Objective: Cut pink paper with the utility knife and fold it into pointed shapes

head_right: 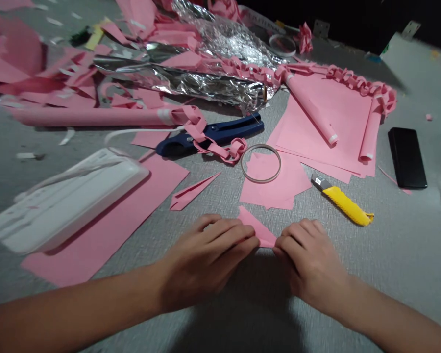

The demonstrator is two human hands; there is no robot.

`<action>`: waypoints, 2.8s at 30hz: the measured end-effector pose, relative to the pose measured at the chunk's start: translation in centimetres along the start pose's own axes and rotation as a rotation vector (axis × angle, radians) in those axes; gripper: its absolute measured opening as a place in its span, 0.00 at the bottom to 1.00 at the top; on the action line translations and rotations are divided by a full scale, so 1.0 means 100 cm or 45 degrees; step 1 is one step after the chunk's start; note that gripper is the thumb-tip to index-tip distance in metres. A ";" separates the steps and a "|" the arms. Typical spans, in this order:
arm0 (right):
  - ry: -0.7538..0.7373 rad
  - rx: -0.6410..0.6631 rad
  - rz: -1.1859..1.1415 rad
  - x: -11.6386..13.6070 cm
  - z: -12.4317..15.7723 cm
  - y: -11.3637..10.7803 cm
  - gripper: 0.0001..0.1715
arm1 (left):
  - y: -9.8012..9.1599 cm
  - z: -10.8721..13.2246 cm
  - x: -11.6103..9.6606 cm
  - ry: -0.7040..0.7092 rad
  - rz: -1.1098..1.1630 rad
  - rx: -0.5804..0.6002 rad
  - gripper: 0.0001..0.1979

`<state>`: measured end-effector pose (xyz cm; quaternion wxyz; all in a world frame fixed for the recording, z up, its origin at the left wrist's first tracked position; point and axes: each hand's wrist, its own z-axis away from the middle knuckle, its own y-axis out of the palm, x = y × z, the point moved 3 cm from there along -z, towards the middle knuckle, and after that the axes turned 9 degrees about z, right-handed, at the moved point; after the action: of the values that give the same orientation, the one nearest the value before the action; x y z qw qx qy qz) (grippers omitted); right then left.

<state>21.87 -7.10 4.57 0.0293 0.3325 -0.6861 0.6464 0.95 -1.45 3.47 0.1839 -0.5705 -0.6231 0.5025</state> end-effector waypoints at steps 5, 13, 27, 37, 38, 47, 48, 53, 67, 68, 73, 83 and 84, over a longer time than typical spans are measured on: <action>-0.011 0.015 -0.004 0.000 0.000 -0.001 0.12 | -0.003 -0.001 0.004 0.011 0.088 0.004 0.17; -0.026 0.001 -0.049 -0.002 0.002 0.001 0.16 | 0.001 -0.006 0.009 -0.086 0.159 0.087 0.09; -0.136 -0.024 0.109 -0.002 0.005 0.000 0.23 | -0.006 -0.003 -0.001 0.079 0.001 -0.049 0.12; -0.138 -0.080 0.155 0.001 0.009 -0.006 0.20 | -0.003 0.010 -0.001 0.234 -0.073 0.073 0.12; -0.131 -0.115 0.133 0.001 0.011 -0.008 0.19 | -0.003 0.009 -0.001 0.226 -0.059 0.049 0.12; -0.167 -0.180 0.169 0.000 0.016 -0.015 0.14 | -0.004 0.007 0.000 0.244 -0.035 -0.003 0.12; -0.185 -0.156 0.182 0.000 0.016 -0.013 0.14 | -0.004 0.007 0.000 0.242 -0.043 0.008 0.13; -0.152 -0.122 0.175 -0.001 0.016 -0.010 0.14 | -0.003 0.007 0.001 0.230 -0.040 0.014 0.15; -0.185 -0.096 0.178 -0.002 0.014 -0.013 0.12 | -0.005 0.010 0.001 0.225 0.028 0.009 0.14; -0.186 -0.095 0.181 -0.002 0.014 -0.013 0.12 | -0.005 0.010 0.001 0.223 0.027 0.008 0.14; -0.169 -0.111 0.183 -0.003 0.014 -0.013 0.12 | -0.003 0.010 0.001 0.219 0.033 0.002 0.14; -0.192 -0.093 0.174 -0.002 0.013 -0.011 0.15 | -0.004 0.010 0.001 0.232 -0.037 0.015 0.15; -0.219 -0.074 0.183 -0.002 0.013 -0.010 0.16 | -0.004 0.010 0.001 0.238 -0.047 0.024 0.15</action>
<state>23.04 -8.13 5.12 -0.0665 0.3356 -0.7266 0.5958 -0.08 -1.68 3.33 0.2557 -0.6017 -0.6088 0.4494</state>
